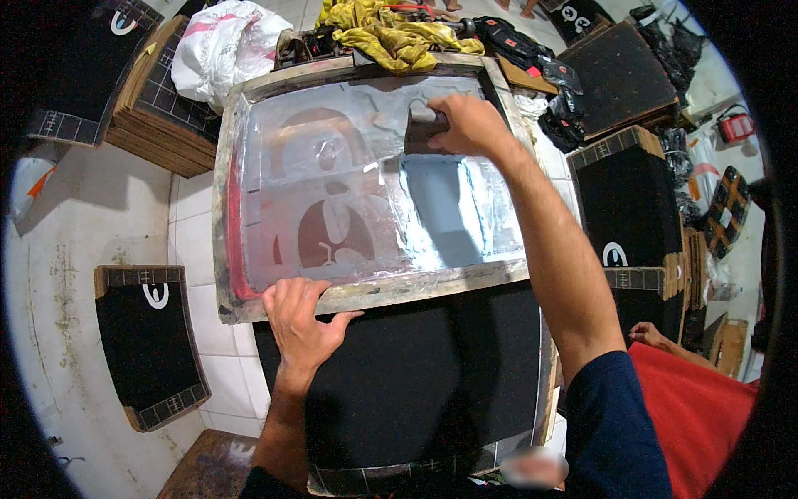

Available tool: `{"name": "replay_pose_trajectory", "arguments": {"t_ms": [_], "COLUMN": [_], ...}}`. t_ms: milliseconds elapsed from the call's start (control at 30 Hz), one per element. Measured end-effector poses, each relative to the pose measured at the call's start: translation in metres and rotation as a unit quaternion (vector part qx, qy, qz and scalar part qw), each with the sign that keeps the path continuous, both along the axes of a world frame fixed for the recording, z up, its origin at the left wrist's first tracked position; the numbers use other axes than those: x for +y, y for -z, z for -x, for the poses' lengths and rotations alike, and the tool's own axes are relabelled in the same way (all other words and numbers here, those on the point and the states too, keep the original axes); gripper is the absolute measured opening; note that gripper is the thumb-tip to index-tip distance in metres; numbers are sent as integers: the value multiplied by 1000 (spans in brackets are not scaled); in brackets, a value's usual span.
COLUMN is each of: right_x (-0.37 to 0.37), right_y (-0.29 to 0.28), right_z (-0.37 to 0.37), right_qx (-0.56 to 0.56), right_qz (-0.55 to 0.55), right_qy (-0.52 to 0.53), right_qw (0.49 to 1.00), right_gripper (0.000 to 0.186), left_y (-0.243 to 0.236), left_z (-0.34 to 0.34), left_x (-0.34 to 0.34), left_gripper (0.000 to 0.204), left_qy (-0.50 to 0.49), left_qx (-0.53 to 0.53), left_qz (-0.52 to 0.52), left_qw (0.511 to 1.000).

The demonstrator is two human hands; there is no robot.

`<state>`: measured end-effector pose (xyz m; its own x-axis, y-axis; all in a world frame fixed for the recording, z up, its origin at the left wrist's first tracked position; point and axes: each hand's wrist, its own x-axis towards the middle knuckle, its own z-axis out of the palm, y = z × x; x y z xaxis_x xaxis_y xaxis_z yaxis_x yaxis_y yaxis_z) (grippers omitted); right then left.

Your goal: The person performs screen printing on a black skateboard deck. They repeatedly align a screen frame, pull a squeegee across the mesh to transfer white ink, and lift the screen to reveal a crescent logo. The process is repeated multiple times on the same deck.

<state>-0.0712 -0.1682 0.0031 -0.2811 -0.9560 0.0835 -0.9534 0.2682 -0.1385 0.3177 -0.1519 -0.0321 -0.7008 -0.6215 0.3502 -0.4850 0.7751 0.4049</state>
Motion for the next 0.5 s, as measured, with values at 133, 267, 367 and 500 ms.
{"name": "replay_pose_trajectory", "arguments": {"t_ms": [133,267,367,500], "right_x": [75,172,196,184], "right_y": [0,-9,-16,-59], "right_z": [-61,-127,-147,-139], "right_qx": [-33,-42,-13,36], "right_qz": [2,-1,114,227], "right_qy": [16,40,19,9], "right_qw": [999,998,993,973], "right_gripper": [35,36,40,55], "left_y": [3,3,-13,-84], "left_z": [-1,-2,0,7], "left_x": [-1,-1,0,-6], "left_gripper": [51,52,53,58], "left_qy": [-8,5,-15,9], "left_qx": [15,19,-2,30], "left_qz": [-5,-7,-7,75], "left_qw": [1000,1000,1000,997]}}
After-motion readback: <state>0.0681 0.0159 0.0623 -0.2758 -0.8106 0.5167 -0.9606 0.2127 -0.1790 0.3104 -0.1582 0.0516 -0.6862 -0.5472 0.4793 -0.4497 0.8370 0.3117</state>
